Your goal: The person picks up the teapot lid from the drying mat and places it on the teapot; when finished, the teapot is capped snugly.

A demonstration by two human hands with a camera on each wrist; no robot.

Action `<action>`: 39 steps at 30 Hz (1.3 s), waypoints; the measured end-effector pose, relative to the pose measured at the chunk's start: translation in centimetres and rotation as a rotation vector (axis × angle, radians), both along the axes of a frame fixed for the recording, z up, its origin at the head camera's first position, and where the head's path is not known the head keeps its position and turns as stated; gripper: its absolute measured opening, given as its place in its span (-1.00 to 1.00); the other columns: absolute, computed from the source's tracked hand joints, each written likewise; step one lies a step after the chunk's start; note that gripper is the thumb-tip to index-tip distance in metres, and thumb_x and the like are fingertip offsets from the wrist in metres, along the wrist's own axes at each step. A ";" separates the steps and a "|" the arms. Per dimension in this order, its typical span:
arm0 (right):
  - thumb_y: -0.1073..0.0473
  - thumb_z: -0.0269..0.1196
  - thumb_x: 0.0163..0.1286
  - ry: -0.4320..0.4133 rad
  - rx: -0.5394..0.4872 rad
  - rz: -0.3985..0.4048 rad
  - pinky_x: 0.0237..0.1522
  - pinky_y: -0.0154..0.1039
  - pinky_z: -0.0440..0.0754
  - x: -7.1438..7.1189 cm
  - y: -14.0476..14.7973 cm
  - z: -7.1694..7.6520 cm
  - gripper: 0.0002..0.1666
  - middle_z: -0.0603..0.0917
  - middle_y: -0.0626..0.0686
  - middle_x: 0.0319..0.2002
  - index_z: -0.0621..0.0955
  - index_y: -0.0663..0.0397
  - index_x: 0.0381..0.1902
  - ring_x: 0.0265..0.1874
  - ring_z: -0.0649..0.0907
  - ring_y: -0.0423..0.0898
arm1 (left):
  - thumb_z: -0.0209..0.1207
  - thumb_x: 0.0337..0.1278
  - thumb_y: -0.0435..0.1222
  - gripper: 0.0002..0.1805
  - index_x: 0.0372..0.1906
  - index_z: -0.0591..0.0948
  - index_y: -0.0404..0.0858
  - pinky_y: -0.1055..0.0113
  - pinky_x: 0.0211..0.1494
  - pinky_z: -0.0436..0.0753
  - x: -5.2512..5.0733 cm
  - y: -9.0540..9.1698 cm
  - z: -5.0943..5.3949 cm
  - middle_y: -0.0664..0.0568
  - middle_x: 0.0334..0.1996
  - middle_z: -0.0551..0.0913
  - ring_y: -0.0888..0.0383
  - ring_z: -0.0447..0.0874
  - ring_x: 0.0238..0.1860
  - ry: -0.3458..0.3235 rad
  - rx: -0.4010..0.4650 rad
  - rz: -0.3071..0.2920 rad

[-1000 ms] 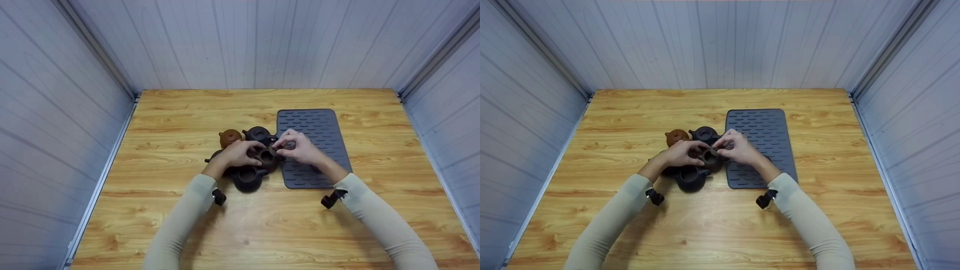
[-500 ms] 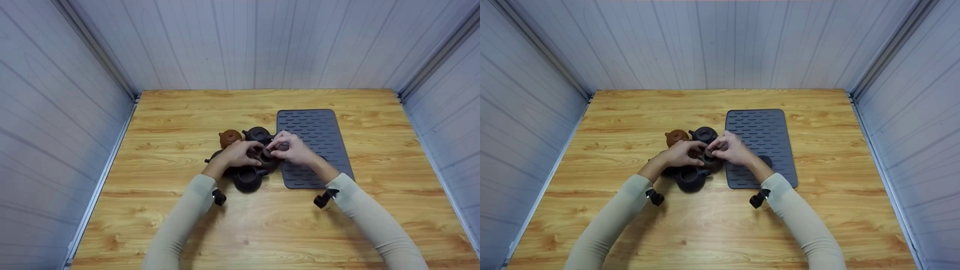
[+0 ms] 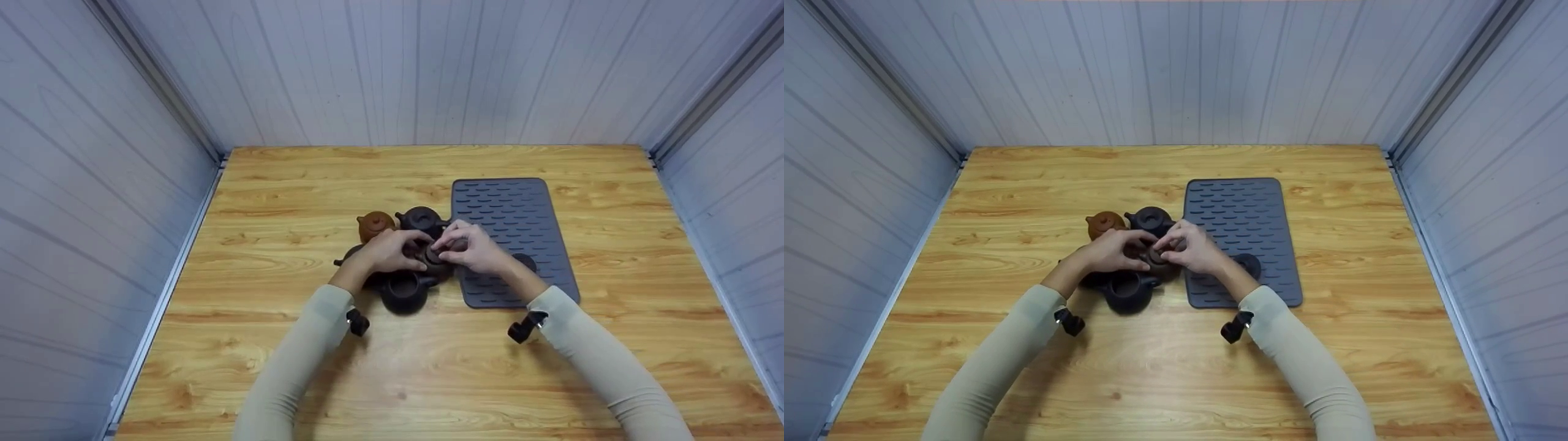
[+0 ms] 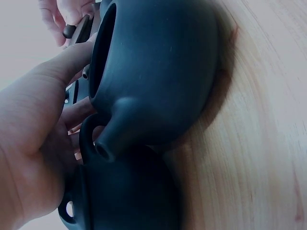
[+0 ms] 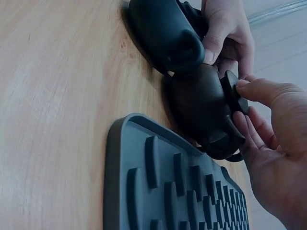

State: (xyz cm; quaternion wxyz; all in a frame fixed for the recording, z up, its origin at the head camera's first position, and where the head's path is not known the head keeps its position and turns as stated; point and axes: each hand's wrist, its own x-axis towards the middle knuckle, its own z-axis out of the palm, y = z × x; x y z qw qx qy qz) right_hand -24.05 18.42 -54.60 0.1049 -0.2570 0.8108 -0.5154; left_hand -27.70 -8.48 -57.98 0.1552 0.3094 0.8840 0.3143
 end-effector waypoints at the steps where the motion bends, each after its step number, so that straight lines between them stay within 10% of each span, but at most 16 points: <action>1: 0.37 0.53 0.45 0.004 -0.002 0.002 0.08 -0.38 0.66 0.0 0.0 -0.1 -0.81 0.69 0.32 0.05 0.89 0.26 -0.01 0.03 0.60 -0.18 | 0.59 0.29 0.07 -0.33 0.47 0.70 0.12 -0.07 0.37 0.75 -0.1 0.0 -0.1 -0.05 0.16 0.91 -0.03 0.88 0.21 -0.001 0.002 -0.001; 13: 0.31 0.50 0.51 0.002 0.058 0.009 0.08 -0.21 0.58 0.2 0.0 -0.1 -0.78 0.67 0.34 0.06 0.88 0.22 0.07 0.07 0.62 0.12 | 0.60 0.27 0.11 -0.34 0.45 0.70 0.19 -0.03 0.37 0.74 -0.8 0.0 -1.0 0.01 0.18 0.91 0.02 0.87 0.22 -0.021 0.002 -0.001; 25: 0.29 0.52 0.49 0.006 0.056 0.005 0.08 -0.26 0.56 0.2 0.0 -0.5 -0.76 0.68 0.28 0.05 0.90 0.15 0.08 0.03 0.57 -0.15 | 0.60 0.27 0.12 -0.33 0.45 0.70 0.19 -0.04 0.39 0.74 -0.7 0.0 -1.2 0.01 0.19 0.91 0.01 0.87 0.24 -0.014 0.009 -0.007; 39: 0.30 0.51 0.50 -0.020 0.034 0.001 0.12 -0.22 0.51 0.3 -0.3 -0.6 -0.68 0.67 0.31 0.06 0.86 0.18 0.17 0.04 0.58 0.00 | 0.56 0.33 0.10 -0.36 0.47 0.69 0.20 0.04 0.28 0.75 -0.1 0.0 -0.2 0.04 0.16 0.92 0.06 0.87 0.18 0.018 -0.066 0.015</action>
